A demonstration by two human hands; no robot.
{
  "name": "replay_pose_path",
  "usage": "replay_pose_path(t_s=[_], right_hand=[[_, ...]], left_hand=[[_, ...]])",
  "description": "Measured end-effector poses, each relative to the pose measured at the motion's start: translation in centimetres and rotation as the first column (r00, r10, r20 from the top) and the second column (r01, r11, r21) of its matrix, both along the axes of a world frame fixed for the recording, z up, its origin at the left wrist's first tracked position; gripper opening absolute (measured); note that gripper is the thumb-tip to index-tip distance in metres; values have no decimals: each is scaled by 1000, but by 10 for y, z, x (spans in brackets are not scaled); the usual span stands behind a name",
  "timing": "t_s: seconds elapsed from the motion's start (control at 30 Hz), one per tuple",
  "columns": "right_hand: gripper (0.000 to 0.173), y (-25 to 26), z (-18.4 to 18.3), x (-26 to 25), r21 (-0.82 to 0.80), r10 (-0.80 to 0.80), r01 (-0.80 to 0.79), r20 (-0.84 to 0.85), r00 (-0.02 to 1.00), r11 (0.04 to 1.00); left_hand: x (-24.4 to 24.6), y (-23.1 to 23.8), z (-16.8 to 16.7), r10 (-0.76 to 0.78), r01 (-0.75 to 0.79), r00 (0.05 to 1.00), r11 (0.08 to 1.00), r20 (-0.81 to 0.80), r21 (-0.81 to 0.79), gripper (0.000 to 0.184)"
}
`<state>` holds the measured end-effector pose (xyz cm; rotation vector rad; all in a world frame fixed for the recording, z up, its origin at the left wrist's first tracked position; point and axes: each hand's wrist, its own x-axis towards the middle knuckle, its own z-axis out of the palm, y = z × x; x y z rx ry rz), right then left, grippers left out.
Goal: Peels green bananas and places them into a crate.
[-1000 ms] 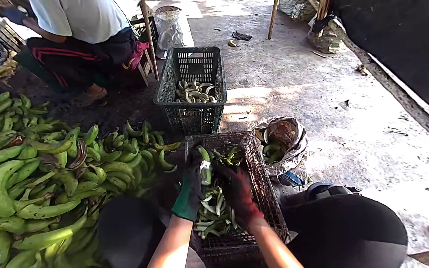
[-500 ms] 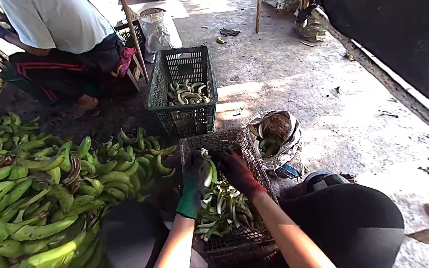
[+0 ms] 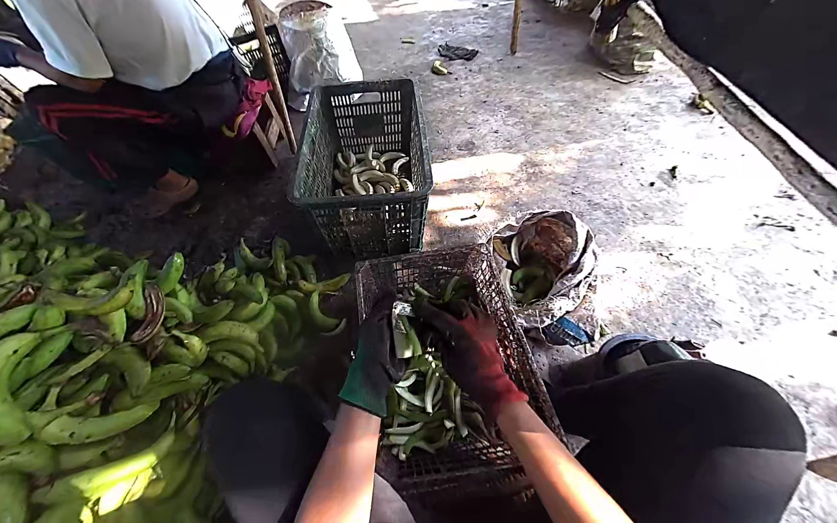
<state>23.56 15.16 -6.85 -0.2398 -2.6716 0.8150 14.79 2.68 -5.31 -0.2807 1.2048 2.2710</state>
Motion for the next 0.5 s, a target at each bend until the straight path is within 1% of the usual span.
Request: replay_pose_path(t_s=[0.03, 0.07, 0.1, 0.13, 0.17, 0.2, 0.23, 0.27, 0.3, 0.33, 0.37, 0.4, 0.43, 0.5], right_hand=[[44, 1, 1, 0, 24, 18, -18, -20, 1000, 1000], [42, -2, -1, 2, 53, 20, -16, -78, 997, 998], [39, -5, -2, 2, 75, 13, -5, -111, 994, 997], [38, -6, 1, 0, 67, 2, 2, -67, 998, 998], [38, -4, 10, -5, 14, -3, 2, 77, 997, 1000], [38, 2, 19, -14, -40, 1, 9, 238, 971, 999], [38, 9, 23, -24, -118, 26, 19, 371, 928, 993], [38, 17, 20, -30, -219, 62, 36, 424, 904, 975], [39, 21, 16, -32, -321, 89, 57, 421, 902, 945], [40, 22, 11, -32, -377, 81, 77, 385, 919, 923], [40, 18, 10, -28, -373, 48, 89, 345, 937, 924], [39, 9, 8, -19, -329, 26, 76, 296, 955, 941], [39, -4, 3, -5, -268, 25, 33, 212, 977, 963], [39, -25, -11, 16, -106, 52, -58, -57, 997, 993]], left_hand=[[-3, 1, 2, 30, -31, 999, 998, -27, -48, 31], [-5, 1, 5, 61, -66, 997, 991, -50, -112, 31], [-4, 0, 8, 81, -98, 993, 974, -88, -205, 32], [0, -1, 11, 54, -100, 987, 945, -154, -311, 32], [6, -3, 13, -19, -63, 977, 926, -214, -372, 34], [12, -5, 14, -82, -21, 966, 919, -245, -393, 35], [16, -5, 13, -104, 1, 961, 927, -256, -375, 31], [18, -7, 14, -129, 44, 960, 945, -247, -325, 28], [17, -10, 13, -142, 77, 962, 961, -233, -267, 27], [11, -11, 10, -96, 53, 975, 977, -202, -208, 27], [2, -11, 7, -7, -16, 987, 990, -159, -142, 30], [-6, -14, 3, 55, -63, 992, 995, -113, -71, 33], [-12, -17, -2, 103, -103, 993, 995, -64, -3, 36], [-18, -17, -3, 146, -146, 989, 987, 12, 67, 39]])
